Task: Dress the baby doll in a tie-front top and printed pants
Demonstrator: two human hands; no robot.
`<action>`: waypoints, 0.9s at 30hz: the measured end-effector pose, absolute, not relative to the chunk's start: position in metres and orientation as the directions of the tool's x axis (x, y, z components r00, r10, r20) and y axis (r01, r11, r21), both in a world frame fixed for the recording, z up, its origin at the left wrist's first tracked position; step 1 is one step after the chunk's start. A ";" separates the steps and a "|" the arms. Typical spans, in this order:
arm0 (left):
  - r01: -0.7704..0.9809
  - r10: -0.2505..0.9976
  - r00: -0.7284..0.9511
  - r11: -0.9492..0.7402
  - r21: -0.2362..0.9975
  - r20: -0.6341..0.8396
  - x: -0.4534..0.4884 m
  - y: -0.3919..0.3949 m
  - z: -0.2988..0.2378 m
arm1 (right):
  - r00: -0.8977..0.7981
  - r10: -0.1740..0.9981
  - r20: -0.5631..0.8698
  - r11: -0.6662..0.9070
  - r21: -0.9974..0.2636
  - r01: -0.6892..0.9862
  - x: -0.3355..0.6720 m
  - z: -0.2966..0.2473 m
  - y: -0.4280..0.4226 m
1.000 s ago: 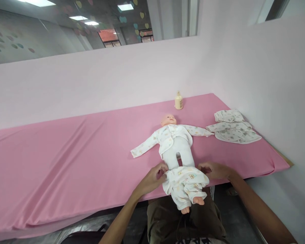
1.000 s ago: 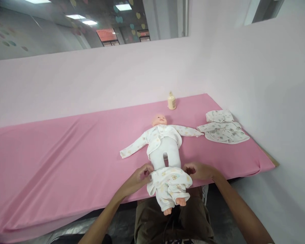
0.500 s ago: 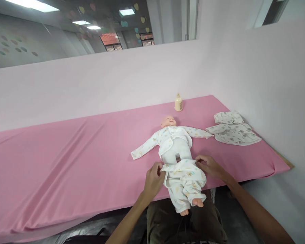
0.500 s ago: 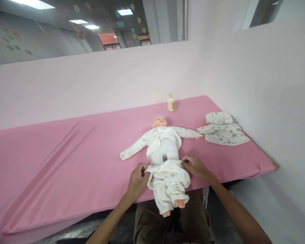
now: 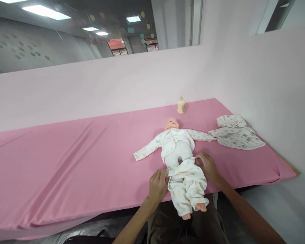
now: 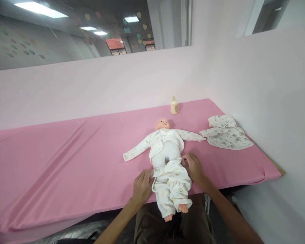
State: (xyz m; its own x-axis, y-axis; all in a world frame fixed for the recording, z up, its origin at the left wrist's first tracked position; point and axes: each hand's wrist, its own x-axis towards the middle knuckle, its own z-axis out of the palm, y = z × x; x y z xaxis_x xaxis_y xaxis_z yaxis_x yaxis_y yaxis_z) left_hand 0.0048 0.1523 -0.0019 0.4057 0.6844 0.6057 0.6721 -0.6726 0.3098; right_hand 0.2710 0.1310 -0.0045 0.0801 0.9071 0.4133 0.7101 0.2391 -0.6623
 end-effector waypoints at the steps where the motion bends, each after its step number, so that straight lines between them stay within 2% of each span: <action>1: 0.641 0.773 0.404 -0.621 0.451 0.489 0.004 0.152 0.002 | 0.075 0.923 0.377 0.236 -0.710 0.664 0.272 -0.002 0.131; 2: 0.594 0.839 0.420 -0.542 0.595 0.345 0.002 0.152 0.008 | 0.063 0.940 0.336 0.228 -0.752 0.619 0.274 0.002 0.131; 4: 0.469 0.876 0.477 -0.325 0.821 0.075 -0.002 0.154 0.021 | 0.012 0.967 0.253 0.205 -0.807 0.553 0.278 0.011 0.133; 6: 0.370 0.850 0.522 -0.156 0.916 -0.066 -0.006 0.158 0.033 | -0.080 0.983 0.164 0.182 -0.832 0.525 0.281 0.020 0.135; 8: 0.365 0.832 0.542 -0.105 0.925 -0.119 -0.007 0.161 0.042 | -0.164 0.983 0.082 0.157 -0.837 0.525 0.283 0.027 0.138; 10: 0.430 0.812 0.565 -0.142 0.892 -0.144 -0.007 0.165 0.046 | -0.196 0.980 0.033 0.137 -0.828 0.544 0.282 0.029 0.141; 12: 0.483 0.797 0.589 -0.217 0.848 -0.132 -0.007 0.167 0.048 | -0.163 0.985 0.049 0.136 -0.799 0.586 0.279 0.026 0.144; 15: 0.476 0.780 0.624 -0.341 0.810 -0.038 -0.004 0.170 0.051 | -0.039 0.977 0.211 0.180 -0.710 0.680 0.273 0.016 0.147; 18: 0.448 0.780 0.623 -0.407 0.796 0.048 -0.001 0.169 0.053 | 0.048 0.913 0.405 0.226 -0.599 0.768 0.266 0.005 0.147; 21: 0.488 0.799 0.597 -0.436 0.756 0.075 0.004 0.167 0.053 | 0.068 0.869 0.489 0.248 -0.551 0.797 0.263 0.001 0.145; 23: 0.515 0.810 0.582 -0.436 0.738 0.072 0.006 0.165 0.051 | 0.037 0.891 0.452 0.278 -0.608 0.744 0.265 0.004 0.143; 27: 0.503 0.811 0.583 -0.413 0.759 0.055 0.009 0.164 0.051 | -0.109 0.954 0.281 0.298 -0.826 0.478 0.274 0.018 0.142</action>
State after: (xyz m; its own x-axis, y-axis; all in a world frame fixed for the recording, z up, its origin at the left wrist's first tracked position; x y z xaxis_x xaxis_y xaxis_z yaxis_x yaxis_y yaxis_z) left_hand 0.0087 0.1645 0.0507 0.5830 0.8107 0.0545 0.5033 -0.4130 0.7590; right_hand 0.2742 0.1421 0.0179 -0.1089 0.9535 0.2810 0.4783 0.2981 -0.8261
